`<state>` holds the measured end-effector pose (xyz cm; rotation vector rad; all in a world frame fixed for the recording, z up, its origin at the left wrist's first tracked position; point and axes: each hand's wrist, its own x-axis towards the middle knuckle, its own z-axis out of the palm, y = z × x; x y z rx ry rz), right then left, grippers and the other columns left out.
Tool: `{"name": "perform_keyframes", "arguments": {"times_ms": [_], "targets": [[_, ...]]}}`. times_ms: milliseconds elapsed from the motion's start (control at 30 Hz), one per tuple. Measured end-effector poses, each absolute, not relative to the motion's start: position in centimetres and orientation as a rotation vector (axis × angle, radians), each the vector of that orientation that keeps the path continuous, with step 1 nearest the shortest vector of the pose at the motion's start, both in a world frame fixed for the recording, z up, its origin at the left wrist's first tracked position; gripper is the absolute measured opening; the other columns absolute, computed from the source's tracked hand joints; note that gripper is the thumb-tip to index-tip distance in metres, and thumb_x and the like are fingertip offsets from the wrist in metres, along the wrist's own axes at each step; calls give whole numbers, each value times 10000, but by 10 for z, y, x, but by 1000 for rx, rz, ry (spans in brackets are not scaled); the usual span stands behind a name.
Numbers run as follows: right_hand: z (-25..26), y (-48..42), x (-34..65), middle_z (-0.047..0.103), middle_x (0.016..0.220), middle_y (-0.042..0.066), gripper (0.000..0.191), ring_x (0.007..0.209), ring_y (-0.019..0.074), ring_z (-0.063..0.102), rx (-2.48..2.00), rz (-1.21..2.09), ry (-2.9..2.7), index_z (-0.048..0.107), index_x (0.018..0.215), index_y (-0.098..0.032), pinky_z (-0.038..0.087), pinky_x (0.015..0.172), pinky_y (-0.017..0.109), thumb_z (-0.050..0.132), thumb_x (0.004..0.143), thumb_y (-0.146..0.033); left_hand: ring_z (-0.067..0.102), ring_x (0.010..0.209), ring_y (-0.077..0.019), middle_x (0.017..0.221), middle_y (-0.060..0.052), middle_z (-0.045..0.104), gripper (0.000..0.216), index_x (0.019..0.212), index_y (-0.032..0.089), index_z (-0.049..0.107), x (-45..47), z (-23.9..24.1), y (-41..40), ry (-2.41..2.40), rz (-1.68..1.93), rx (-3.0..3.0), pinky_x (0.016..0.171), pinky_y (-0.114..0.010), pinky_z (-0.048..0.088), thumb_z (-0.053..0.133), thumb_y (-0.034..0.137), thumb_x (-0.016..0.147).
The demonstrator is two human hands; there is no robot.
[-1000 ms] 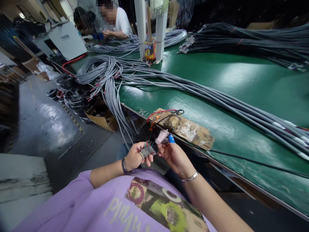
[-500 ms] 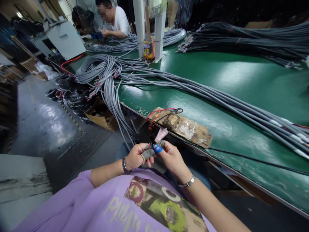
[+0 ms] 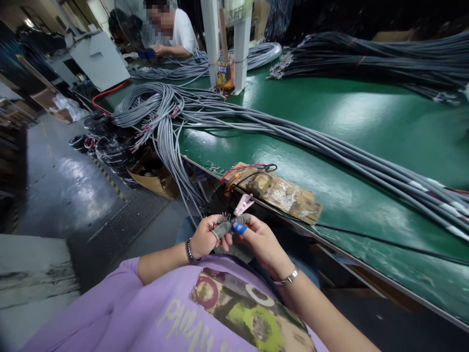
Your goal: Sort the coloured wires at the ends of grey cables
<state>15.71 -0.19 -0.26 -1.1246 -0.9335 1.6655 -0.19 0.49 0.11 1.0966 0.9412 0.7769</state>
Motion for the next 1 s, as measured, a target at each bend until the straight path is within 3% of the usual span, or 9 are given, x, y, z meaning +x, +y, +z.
{"name": "perform_keyframes", "arguments": {"times_ms": [333, 633, 833, 1000], "targets": [[-7, -2, 156, 530, 569, -25, 333, 525, 97, 421, -1173, 1612, -906, 622, 690, -173, 329, 521, 243, 799, 618, -446, 558, 433, -86, 607, -8, 597, 448, 750, 136, 548, -3, -4, 3, 940, 769, 1222, 424, -188, 410, 585, 582, 777], [-4, -4, 157, 531, 575, -13, 280, 551, 113, 433, -1120, 1625, -969, 615, 639, -181, 365, 540, 257, 781, 644, -407, 530, 382, -70, 556, 8, 595, 448, 745, 140, 536, -1, -4, 7, 985, 914, 1032, 359, -161, 286, 590, 584, 771], [-9, 12, 165, 553, 641, 2, 411, 517, 106, 434, -1015, 1729, -657, 618, 701, -197, 417, 509, 256, 665, 717, -605, 536, 376, -78, 558, 1, 604, 448, 773, 123, 570, -2, 0, 6, 923, 924, 949, 348, -171, 258, 646, 563, 733], [-1, 26, 168, 588, 713, 11, 422, 547, 107, 465, -907, 1862, -636, 647, 772, -209, 450, 510, 236, 688, 691, -621, 535, 368, -77, 546, 3, 600, 456, 769, 124, 560, 1, 5, 7, 900, 913, 934, 332, -171, 221, 652, 569, 728]]}}
